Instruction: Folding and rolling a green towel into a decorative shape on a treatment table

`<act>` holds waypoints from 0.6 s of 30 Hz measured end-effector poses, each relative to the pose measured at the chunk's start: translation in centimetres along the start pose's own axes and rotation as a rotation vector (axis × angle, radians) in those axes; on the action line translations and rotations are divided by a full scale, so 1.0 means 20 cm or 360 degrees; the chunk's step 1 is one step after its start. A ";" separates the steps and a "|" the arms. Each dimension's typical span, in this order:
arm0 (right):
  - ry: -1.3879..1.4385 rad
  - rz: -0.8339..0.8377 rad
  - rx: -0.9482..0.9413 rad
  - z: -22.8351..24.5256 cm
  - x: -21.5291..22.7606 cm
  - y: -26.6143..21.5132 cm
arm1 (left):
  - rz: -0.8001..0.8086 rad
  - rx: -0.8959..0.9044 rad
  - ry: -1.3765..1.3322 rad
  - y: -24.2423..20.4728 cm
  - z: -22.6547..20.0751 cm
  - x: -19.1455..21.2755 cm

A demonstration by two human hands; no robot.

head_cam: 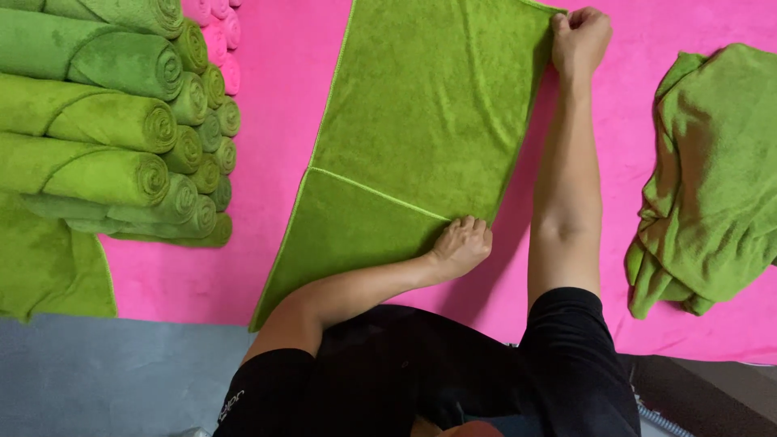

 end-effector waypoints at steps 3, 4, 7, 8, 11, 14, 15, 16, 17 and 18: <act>0.0142 -0.0125 0.0129 -0.03 0.04 0.01 | -0.0027 -0.0144 -0.0058 0.01 0.01 0.02; 0.0083 -0.0144 0.0207 -0.03 0.04 0.01 | 0.0006 -0.0163 -0.0054 0.01 0.01 0.02; 0.0012 -0.0236 0.0354 0.10 0.09 -0.12 | 0.0060 -0.0225 -0.0132 -0.03 0.03 0.05; -0.0011 -0.0300 0.0426 0.16 0.12 -0.18 | 0.0078 -0.0260 -0.0226 -0.04 0.04 0.06; 0.0082 -0.0286 0.0419 0.53 0.18 -0.55 | 0.0023 -0.0323 -0.0622 -0.15 0.12 0.09; -0.0047 0.0179 0.1326 0.91 0.21 -1.00 | -0.0104 0.0090 -0.0535 -0.29 0.34 0.30; -0.0049 0.0174 0.1329 0.90 0.21 -1.01 | -0.0108 0.0086 -0.0533 -0.35 0.43 0.26; -0.0377 0.0605 0.0921 0.84 0.14 -1.01 | 0.0118 0.0458 -0.0333 -0.44 0.54 0.20; -0.0695 0.1036 0.0508 0.76 0.07 -1.03 | 0.0350 0.0822 -0.0126 -0.55 0.65 0.15; -0.0693 0.1041 0.0510 0.76 0.08 -0.98 | 0.0352 0.0826 -0.0125 -0.57 0.70 0.21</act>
Point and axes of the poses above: each hand's wrist, its own y-axis towards the middle knuckle, its own x-axis out of the back of the hand, z = x × y, the point moved 4 cm from there along y, towards the middle knuckle, and after that the axes turned 13 degrees about z, right-handed, at the moved point
